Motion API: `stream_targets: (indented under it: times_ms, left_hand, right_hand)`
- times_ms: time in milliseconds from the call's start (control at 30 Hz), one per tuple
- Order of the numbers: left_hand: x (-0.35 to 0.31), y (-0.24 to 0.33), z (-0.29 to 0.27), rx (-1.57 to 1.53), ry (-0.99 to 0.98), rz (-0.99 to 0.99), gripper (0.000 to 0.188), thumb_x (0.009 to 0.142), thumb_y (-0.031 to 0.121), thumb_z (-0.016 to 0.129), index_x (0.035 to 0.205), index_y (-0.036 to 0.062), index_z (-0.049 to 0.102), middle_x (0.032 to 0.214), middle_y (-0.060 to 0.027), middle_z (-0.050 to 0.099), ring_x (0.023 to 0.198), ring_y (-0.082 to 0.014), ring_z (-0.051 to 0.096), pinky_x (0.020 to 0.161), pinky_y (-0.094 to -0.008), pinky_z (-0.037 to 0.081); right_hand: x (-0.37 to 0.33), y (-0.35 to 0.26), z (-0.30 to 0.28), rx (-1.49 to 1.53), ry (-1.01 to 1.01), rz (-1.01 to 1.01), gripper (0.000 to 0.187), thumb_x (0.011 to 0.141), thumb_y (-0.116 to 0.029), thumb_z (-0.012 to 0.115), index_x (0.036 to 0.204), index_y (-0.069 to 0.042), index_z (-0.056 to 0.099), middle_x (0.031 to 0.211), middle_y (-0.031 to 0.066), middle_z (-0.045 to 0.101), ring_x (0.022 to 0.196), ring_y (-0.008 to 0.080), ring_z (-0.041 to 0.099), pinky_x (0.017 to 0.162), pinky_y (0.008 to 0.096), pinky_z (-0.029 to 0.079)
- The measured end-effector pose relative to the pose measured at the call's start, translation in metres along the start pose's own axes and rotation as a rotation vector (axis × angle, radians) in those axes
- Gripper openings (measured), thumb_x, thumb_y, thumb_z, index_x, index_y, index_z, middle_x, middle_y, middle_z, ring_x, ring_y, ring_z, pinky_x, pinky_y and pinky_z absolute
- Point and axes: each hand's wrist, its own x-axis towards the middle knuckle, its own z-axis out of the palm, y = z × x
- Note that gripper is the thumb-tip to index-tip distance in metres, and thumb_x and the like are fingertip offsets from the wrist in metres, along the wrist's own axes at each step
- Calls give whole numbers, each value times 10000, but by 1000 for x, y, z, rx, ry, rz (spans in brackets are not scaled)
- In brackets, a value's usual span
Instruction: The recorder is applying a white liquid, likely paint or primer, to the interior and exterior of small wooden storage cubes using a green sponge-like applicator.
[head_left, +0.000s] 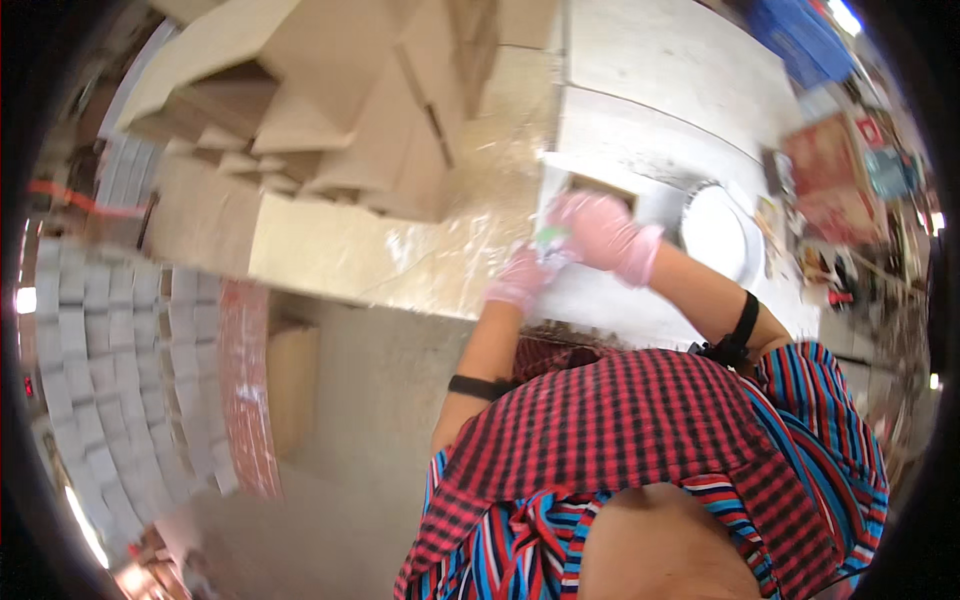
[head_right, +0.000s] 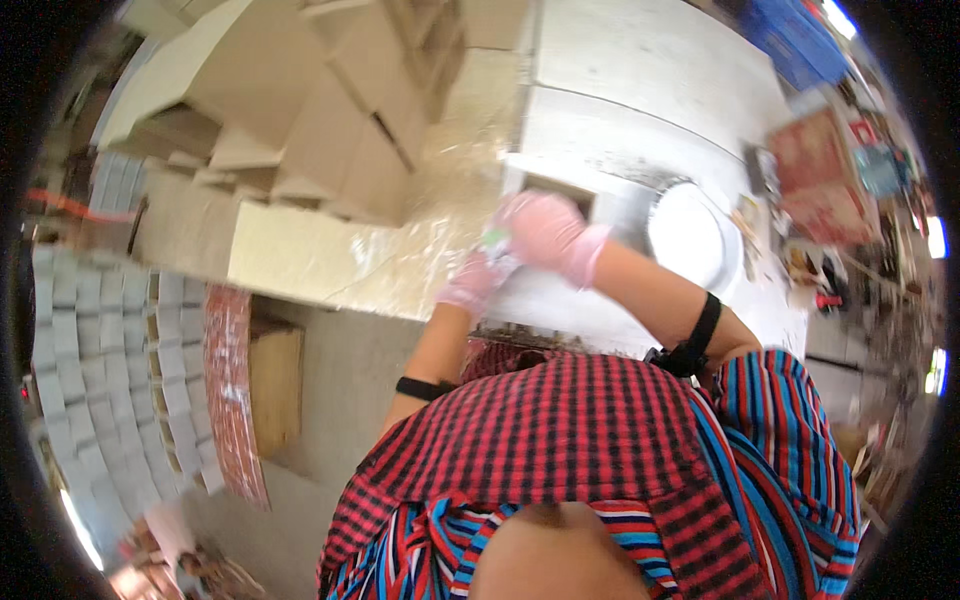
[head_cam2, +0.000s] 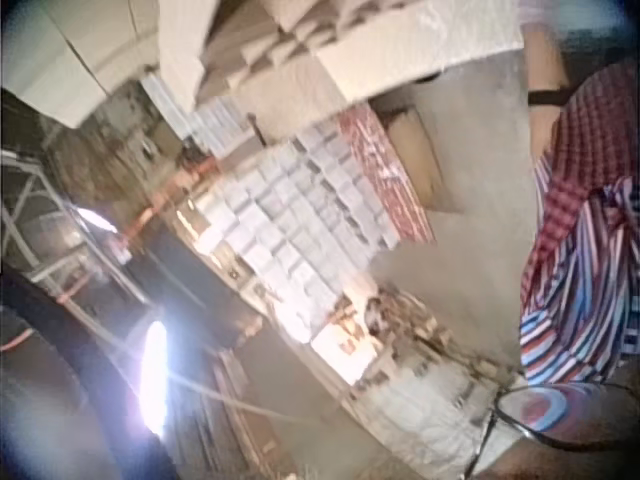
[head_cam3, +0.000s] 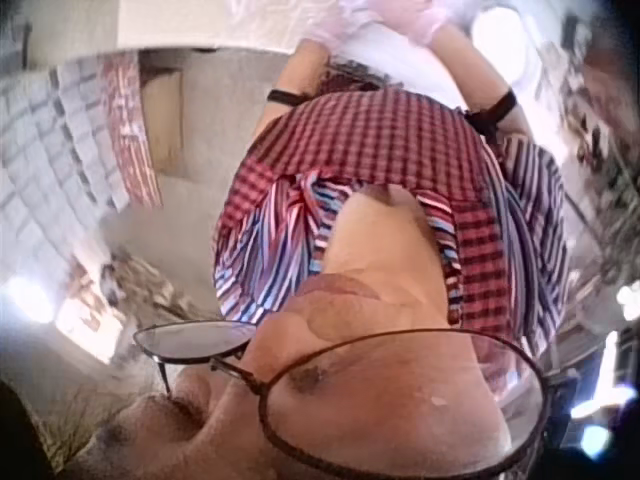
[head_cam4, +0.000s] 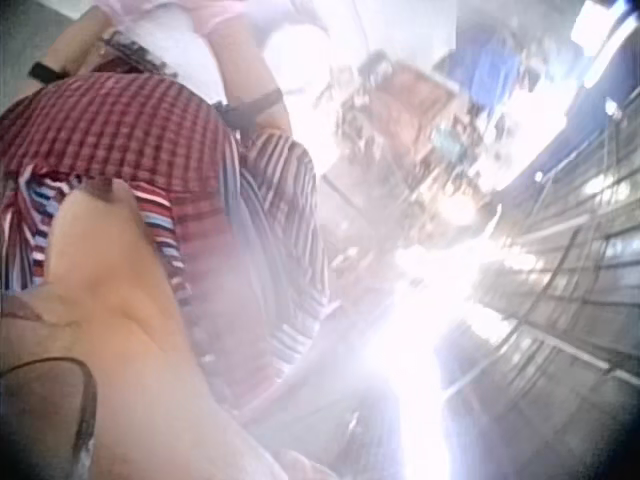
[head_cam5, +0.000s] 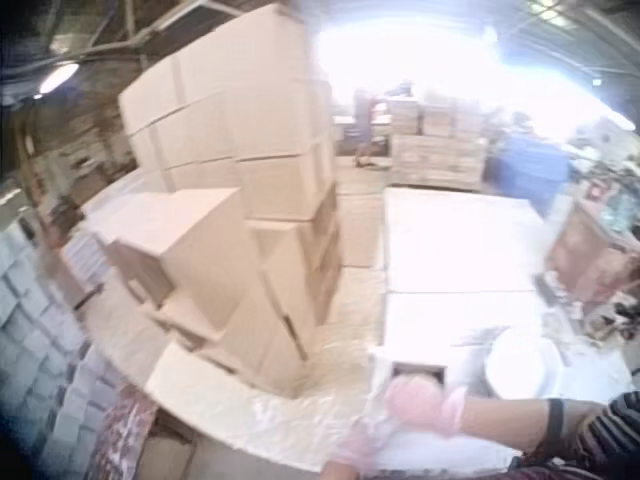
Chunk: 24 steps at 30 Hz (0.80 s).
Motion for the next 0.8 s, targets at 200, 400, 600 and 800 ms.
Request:
stream_targets:
  times_ms: [200, 400, 600, 800]
  left_hand:
    - [23, 42, -32, -402, -262, -199, 845, 775, 207, 683, 1435, 79, 171, 1262, -171, 510, 1147, -204, 490, 963, -312, 370]
    - [32, 46, -20, -864, 6, -292, 663, 837, 232, 648, 1370, 20, 317, 1206, -161, 545, 1066, -220, 530, 922, -302, 392]
    - [29, 50, -23, -217, -15, -369, 533, 918, 340, 447, 1394, 155, 293, 1206, -259, 510, 1076, -437, 497, 881, -442, 401]
    - [30, 47, -21, -190, -9, -314, 550, 924, 323, 422, 1420, 192, 225, 1232, -278, 479, 1104, -460, 461, 893, -458, 394]
  right_hand:
    - [-2, 22, -36, 29, -98, 109, 219, 753, -252, 587, 912, -112, 642, 906, 120, 619, 824, 304, 607, 722, 398, 496]
    - [16, 42, -37, 124, 123, -227, 221, 742, -238, 600, 929, -128, 642, 925, 91, 626, 859, 282, 602, 732, 394, 489]
    - [47, 81, -23, -223, -33, 81, 200, 742, -205, 612, 932, -157, 647, 991, 56, 605, 908, 251, 596, 735, 396, 484]
    - [43, 69, -26, 4, -13, 64, 264, 743, -229, 642, 1003, -184, 651, 1014, 74, 597, 946, 289, 580, 773, 404, 484]
